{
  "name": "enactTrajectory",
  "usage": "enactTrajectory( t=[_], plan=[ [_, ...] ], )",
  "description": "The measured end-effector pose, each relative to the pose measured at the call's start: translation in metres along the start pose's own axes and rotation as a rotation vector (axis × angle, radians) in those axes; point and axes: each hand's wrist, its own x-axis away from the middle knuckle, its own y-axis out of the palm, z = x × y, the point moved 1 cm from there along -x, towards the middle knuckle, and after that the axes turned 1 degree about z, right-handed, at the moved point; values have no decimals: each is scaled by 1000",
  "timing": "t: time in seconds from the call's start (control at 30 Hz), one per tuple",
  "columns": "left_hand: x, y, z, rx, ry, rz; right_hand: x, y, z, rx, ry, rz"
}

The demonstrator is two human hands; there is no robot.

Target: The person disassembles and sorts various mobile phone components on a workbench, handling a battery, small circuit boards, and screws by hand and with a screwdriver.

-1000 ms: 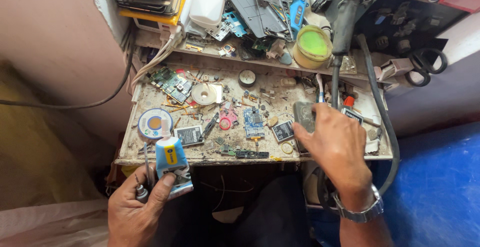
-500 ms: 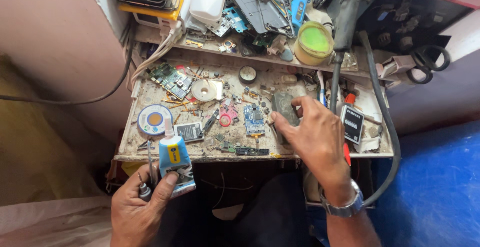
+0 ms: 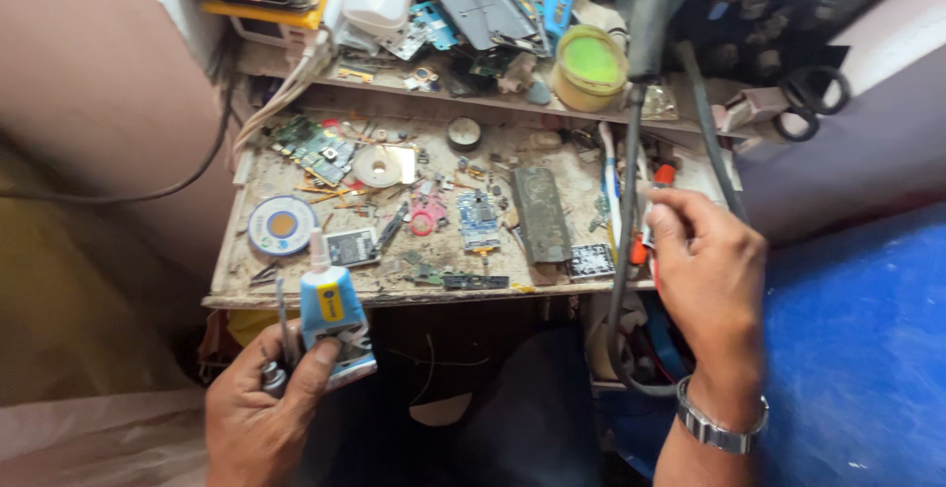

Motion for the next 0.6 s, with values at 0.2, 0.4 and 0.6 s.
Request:
enactTrajectory(
  t=[0.2, 0.4, 0.6],
  plan=[
    [2, 0, 9, 3, -113, 70, -11, -16, 39, 117, 106, -31],
    [0, 11, 3, 29, -89, 28, -10, 3, 36, 358, -111, -61],
    [-1, 17, 6, 57, -82, 39, -17, -1, 30, 287, 59, -91]
  ],
)
